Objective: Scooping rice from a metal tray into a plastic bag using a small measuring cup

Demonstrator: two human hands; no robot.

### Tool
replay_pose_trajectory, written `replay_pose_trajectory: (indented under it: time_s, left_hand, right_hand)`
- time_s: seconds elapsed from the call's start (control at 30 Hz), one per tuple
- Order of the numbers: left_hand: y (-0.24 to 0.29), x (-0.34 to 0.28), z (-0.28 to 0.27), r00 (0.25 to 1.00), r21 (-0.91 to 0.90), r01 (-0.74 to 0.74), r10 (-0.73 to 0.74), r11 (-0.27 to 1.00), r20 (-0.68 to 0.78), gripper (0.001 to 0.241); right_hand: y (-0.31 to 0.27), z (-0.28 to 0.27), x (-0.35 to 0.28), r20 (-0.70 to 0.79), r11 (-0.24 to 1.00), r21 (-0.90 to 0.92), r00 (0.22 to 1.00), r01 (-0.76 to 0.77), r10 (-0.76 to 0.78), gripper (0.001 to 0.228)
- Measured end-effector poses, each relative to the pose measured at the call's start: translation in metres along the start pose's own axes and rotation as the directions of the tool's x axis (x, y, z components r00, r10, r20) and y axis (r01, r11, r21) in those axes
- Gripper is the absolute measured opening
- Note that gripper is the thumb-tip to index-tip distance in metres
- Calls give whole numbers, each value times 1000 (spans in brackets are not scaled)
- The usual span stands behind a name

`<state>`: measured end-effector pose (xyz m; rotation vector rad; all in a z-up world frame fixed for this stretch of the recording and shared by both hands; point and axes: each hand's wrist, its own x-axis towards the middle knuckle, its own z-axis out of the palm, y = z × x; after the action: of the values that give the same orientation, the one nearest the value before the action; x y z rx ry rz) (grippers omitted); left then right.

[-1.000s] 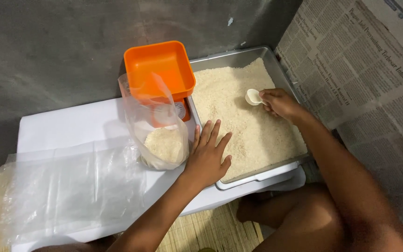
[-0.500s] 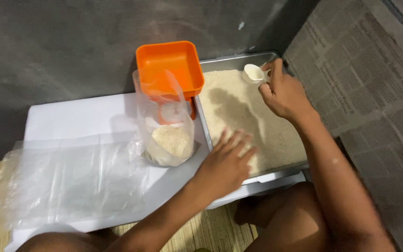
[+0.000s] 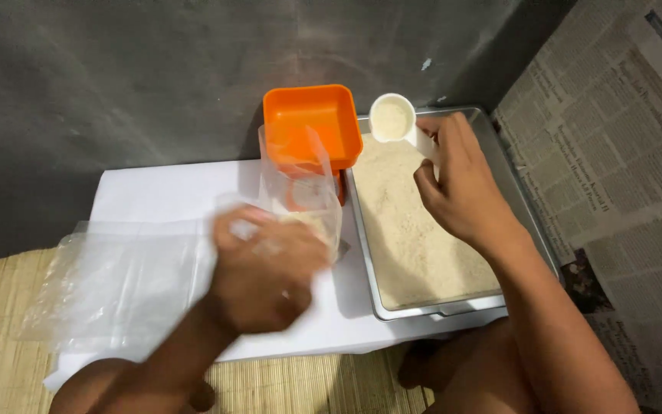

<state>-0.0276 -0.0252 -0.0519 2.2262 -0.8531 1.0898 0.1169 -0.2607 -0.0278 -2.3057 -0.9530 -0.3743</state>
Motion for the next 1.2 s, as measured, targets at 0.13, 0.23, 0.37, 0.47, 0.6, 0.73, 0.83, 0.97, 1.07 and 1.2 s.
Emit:
replay_pose_trajectory:
  time_s: [0.13, 0.23, 0.37, 0.47, 0.6, 0.73, 0.83, 0.97, 1.07, 1.2]
  left_hand:
    - [-24, -18, -16, 925, 56, 334, -316, 941, -211, 14]
    - [-28, -23, -20, 878, 3, 451, -443, 892, -182, 20]
    - [-32, -23, -19, 891, 30, 439, -431, 898, -142, 24]
    - [-31, -29, -16, 893, 50, 448, -446, 892, -54, 32]
    - [-26, -36, -12, 908, -19, 417, -417, 909, -35, 40]
    - [-24, -40, -7, 910, -30, 416, -415, 909, 22, 48]
    - [-29, -44, -4, 918, 27, 393, -394, 919, 49, 52]
    - [-32, -47, -6, 924, 100, 369, -376, 924, 72, 53]
    - [-34, -49, -6, 924, 124, 365, -375, 923, 69, 55]
    - [-33, -51, -10, 924, 200, 344, -369, 917, 103, 55]
  right_hand:
    - [-25, -5, 4, 153, 984, 150, 985, -101, 78, 54]
    - [-52, -5, 2, 192, 922, 324, 969, -213, 156, 53]
    - [-49, 14, -7, 67, 956, 279, 995, -91, 75, 50]
    - [-51, 24, -12, 63, 948, 298, 993, -110, 95, 46]
    - [-46, 36, -13, -21, 969, 243, 999, 34, -30, 47]
    - [-43, 48, -12, -29, 971, 236, 999, 33, -27, 44]
    - [-53, 48, -12, -10, 967, 249, 999, 44, -43, 41]
    - [-57, 48, -5, -27, 973, 209, 996, 94, -90, 43]
    - [-56, 48, -3, -46, 969, 201, 989, 146, -140, 43]
    - [-55, 45, -2, -36, 973, 179, 990, 143, -139, 44]
